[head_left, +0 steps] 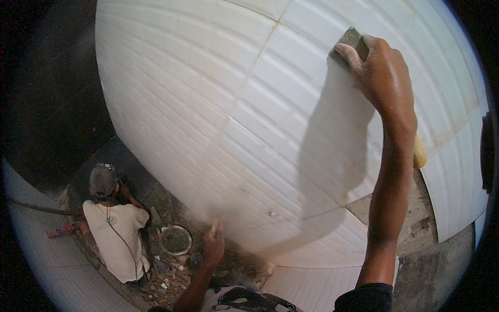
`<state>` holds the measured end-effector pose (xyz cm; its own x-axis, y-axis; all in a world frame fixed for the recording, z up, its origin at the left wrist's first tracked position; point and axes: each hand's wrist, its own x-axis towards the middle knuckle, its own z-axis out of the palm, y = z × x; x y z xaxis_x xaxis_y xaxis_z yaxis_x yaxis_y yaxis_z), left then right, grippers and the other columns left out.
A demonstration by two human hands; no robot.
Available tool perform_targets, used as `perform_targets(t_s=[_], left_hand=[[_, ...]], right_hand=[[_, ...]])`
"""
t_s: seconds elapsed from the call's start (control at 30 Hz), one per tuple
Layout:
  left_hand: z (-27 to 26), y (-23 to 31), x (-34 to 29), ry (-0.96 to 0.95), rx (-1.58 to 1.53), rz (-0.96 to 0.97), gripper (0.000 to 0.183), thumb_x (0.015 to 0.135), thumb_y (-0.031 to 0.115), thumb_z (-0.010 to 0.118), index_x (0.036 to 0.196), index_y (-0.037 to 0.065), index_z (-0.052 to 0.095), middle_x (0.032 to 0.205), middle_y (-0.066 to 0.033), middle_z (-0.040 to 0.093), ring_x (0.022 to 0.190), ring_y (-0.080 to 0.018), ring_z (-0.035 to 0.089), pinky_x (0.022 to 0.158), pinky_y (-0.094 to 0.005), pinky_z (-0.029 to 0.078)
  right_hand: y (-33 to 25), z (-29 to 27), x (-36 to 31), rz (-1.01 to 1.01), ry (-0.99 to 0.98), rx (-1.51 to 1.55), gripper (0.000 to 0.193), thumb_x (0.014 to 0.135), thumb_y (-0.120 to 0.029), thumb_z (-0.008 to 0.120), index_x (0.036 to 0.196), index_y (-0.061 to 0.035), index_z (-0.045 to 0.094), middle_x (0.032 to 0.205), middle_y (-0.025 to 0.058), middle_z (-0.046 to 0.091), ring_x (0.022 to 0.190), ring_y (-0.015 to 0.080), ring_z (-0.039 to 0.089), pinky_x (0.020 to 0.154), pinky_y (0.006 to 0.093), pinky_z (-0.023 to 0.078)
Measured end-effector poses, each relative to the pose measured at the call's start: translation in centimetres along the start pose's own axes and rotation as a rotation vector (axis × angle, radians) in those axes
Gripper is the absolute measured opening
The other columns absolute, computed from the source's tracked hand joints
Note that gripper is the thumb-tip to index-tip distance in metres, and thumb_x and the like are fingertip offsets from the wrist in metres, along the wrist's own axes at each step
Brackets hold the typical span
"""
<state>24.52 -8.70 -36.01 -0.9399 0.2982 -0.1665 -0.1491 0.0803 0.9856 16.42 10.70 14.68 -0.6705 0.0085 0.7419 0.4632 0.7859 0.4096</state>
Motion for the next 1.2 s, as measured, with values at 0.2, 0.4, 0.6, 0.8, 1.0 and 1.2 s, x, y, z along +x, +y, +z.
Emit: perform_targets(t_s=[0.2, 0.4, 0.6, 0.8, 1.0, 1.2], left_hand=[[1.8, -10.4, 0.9, 0.147, -0.081, -0.071, 0.056, 0.105, 0.039, 0.054, 0.143, -0.002, 0.053, 0.095, -0.0106, 0.059, 0.086, -0.0181, 0.053, 0.077, -0.0364, 0.046], [-0.1, -9.9, 1.8, 0.082, -0.226, -0.074, 0.067, 0.105, 0.049, 0.051, 0.150, -0.001, 0.047, 0.124, -0.0159, 0.068, 0.115, -0.0251, 0.062, 0.098, -0.0392, 0.050], [-1.6, -2.4, 1.7, 0.174, -0.040, 0.030, 0.044, 0.105, 0.034, 0.057, 0.118, -0.006, 0.069, 0.063, -0.0021, 0.049, 0.062, -0.0107, 0.045, 0.056, -0.0359, 0.041], [-1.7, 0.6, 2.6, 0.091, 0.047, -0.036, 0.046, 0.106, 0.035, 0.055, 0.125, -0.005, 0.068, 0.066, -0.0012, 0.051, 0.066, -0.0088, 0.046, 0.056, -0.0352, 0.041], [-1.8, -0.8, 1.8, 0.035, -0.111, -0.089, 0.048, 0.107, 0.036, 0.053, 0.134, -0.003, 0.063, 0.068, -0.0014, 0.054, 0.064, -0.0096, 0.046, 0.056, -0.0338, 0.042], [-3.3, -1.3, 0.9, 0.071, -0.094, -0.153, 0.057, 0.106, 0.039, 0.055, 0.142, -0.005, 0.056, 0.083, -0.0120, 0.070, 0.070, -0.0150, 0.057, 0.063, -0.0352, 0.047]], right_hand=[[0.8, -1.0, -0.5, -0.023, -0.002, 0.024, 0.044, 0.095, -0.042, 0.070, 0.096, 0.0025, 0.074, 0.070, 0.0194, 0.070, 0.054, 0.0236, 0.070, 0.062, 0.0396, 0.055], [0.4, -0.7, -0.9, -0.008, 0.057, 0.008, 0.045, 0.096, -0.043, 0.069, 0.094, 0.0020, 0.073, 0.068, 0.0183, 0.069, 0.055, 0.0260, 0.069, 0.062, 0.0396, 0.055], [-1.9, 0.5, 1.2, 0.004, 0.013, 0.037, 0.051, 0.094, -0.048, 0.069, 0.092, 0.0031, 0.072, 0.071, 0.0217, 0.069, 0.065, 0.0323, 0.070, 0.062, 0.0423, 0.054], [-4.5, 2.3, 3.6, -0.020, 0.027, 0.023, 0.052, 0.093, -0.049, 0.069, 0.092, 0.0033, 0.070, 0.074, 0.0244, 0.069, 0.067, 0.0364, 0.071, 0.065, 0.0462, 0.056], [-6.4, 3.3, 4.8, -0.068, 0.127, -0.021, 0.052, 0.094, -0.048, 0.067, 0.093, 0.0035, 0.070, 0.075, 0.0216, 0.071, 0.070, 0.0387, 0.071, 0.073, 0.0487, 0.055], [-6.4, 2.7, 4.9, 0.035, -0.025, 0.046, 0.052, 0.095, -0.048, 0.066, 0.092, 0.0033, 0.070, 0.079, 0.0221, 0.071, 0.075, 0.0405, 0.071, 0.075, 0.0498, 0.054]])
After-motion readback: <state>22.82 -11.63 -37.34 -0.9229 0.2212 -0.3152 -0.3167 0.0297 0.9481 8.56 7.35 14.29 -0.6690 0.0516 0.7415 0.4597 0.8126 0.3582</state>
